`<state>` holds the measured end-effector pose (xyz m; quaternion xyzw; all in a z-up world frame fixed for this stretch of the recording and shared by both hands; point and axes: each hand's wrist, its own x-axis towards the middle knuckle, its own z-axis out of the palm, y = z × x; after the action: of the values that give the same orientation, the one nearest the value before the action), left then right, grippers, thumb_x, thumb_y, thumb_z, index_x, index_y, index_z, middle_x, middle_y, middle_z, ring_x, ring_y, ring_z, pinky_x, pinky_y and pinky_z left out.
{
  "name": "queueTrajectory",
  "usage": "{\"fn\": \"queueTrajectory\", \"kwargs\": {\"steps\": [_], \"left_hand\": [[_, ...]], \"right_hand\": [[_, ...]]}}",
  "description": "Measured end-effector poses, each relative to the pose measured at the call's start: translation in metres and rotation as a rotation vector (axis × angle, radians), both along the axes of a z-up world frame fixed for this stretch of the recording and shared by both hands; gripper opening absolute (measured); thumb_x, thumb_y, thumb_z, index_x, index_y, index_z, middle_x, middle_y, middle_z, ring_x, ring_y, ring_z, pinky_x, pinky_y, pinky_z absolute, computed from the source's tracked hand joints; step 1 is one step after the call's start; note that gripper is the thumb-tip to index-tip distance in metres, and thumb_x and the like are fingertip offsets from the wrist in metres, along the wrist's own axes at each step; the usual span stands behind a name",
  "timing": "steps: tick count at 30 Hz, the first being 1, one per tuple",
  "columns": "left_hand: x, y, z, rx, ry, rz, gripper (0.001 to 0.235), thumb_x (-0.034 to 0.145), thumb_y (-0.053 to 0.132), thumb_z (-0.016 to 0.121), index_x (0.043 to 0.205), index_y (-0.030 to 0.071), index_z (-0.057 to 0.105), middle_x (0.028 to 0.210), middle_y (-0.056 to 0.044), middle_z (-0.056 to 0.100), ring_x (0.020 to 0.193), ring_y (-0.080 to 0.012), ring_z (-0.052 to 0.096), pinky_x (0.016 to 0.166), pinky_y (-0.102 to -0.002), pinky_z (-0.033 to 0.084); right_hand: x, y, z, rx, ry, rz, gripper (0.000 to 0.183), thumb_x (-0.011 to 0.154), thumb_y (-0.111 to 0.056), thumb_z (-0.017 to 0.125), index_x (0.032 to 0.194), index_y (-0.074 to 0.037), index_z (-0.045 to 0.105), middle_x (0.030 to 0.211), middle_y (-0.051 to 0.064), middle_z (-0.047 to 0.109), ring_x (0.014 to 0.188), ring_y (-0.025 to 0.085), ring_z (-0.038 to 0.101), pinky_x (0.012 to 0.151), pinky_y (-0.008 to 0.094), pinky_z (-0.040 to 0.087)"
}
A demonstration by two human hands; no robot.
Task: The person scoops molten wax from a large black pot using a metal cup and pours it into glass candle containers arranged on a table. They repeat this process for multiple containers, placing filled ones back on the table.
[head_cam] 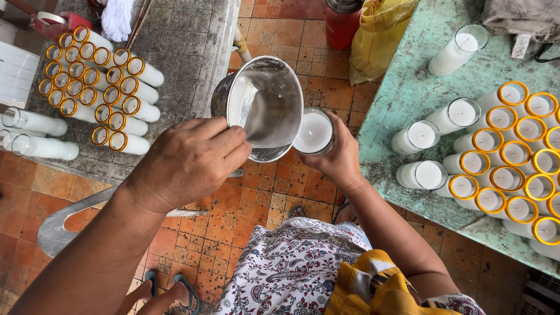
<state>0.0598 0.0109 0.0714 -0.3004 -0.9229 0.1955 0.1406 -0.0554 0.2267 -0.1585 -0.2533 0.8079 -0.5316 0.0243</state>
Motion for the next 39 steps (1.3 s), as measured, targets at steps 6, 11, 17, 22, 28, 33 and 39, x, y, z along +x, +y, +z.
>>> {"fn": "queueTrajectory", "kwargs": {"steps": [6,11,17,22,28,33,39], "left_hand": [[0.0013,0.0015,0.0009,0.014,-0.019,0.001,0.019,0.093,0.007,0.065,0.082,0.021,0.057,0.084,0.004,0.054,0.076,-0.0171,0.054,0.066,-0.030,0.050],[0.0022,0.0035,0.0029,-0.001,-0.003,-0.009,0.021,0.093,0.006,0.066,0.082,0.022,0.057,0.083,0.005,0.054,0.076,-0.0162,0.054,0.066,-0.029,0.050],[0.0034,0.0045,0.0017,-0.009,0.004,-0.006,0.022,0.093,0.008,0.066,0.080,0.022,0.055,0.083,0.005,0.053,0.076,-0.0161,0.054,0.064,-0.029,0.049],[0.0049,0.0053,0.0012,-0.026,0.000,0.001,0.020,0.092,0.009,0.067,0.081,0.023,0.056,0.083,0.005,0.052,0.077,-0.0161,0.054,0.064,-0.029,0.049],[0.0060,0.0059,0.0023,-0.037,0.001,0.005,0.018,0.092,0.011,0.065,0.082,0.023,0.056,0.083,0.005,0.052,0.078,-0.0163,0.054,0.066,-0.029,0.050],[0.0065,0.0049,0.0025,-0.044,0.003,0.005,0.020,0.092,0.009,0.066,0.082,0.023,0.055,0.083,0.005,0.051,0.077,-0.0159,0.053,0.065,-0.029,0.049],[0.0056,0.0042,0.0022,-0.039,-0.008,0.002,0.017,0.090,0.013,0.065,0.082,0.023,0.056,0.082,0.005,0.051,0.078,-0.0166,0.054,0.066,-0.029,0.050]], "right_hand": [[0.0012,0.0010,0.0002,0.008,-0.004,-0.002,0.099,0.059,-0.037,0.095,0.142,-0.007,0.050,0.137,0.011,0.064,0.119,0.030,0.065,0.096,0.042,0.055],[0.0028,0.0019,0.0001,0.007,-0.016,0.002,0.100,0.058,-0.038,0.094,0.141,-0.007,0.050,0.135,0.012,0.065,0.117,0.030,0.066,0.093,0.042,0.055],[0.0036,0.0022,-0.0021,0.018,-0.017,-0.001,0.101,0.057,-0.038,0.094,0.142,-0.007,0.049,0.134,0.011,0.065,0.117,0.030,0.065,0.092,0.043,0.055],[0.0056,0.0036,-0.0018,0.009,-0.050,0.009,0.101,0.055,-0.033,0.093,0.142,-0.007,0.049,0.134,0.011,0.065,0.118,0.030,0.065,0.095,0.042,0.053],[0.0066,0.0037,0.0006,-0.004,-0.053,0.023,0.100,0.055,-0.033,0.093,0.142,-0.008,0.050,0.135,0.011,0.065,0.120,0.029,0.064,0.098,0.042,0.052],[0.0072,0.0029,0.0012,-0.006,-0.046,0.024,0.099,0.056,-0.034,0.093,0.141,-0.009,0.050,0.134,0.010,0.066,0.120,0.029,0.065,0.097,0.042,0.052],[0.0069,0.0025,-0.0005,0.013,-0.052,0.018,0.101,0.054,-0.034,0.093,0.142,-0.009,0.050,0.135,0.010,0.065,0.119,0.030,0.064,0.095,0.043,0.052]]}}
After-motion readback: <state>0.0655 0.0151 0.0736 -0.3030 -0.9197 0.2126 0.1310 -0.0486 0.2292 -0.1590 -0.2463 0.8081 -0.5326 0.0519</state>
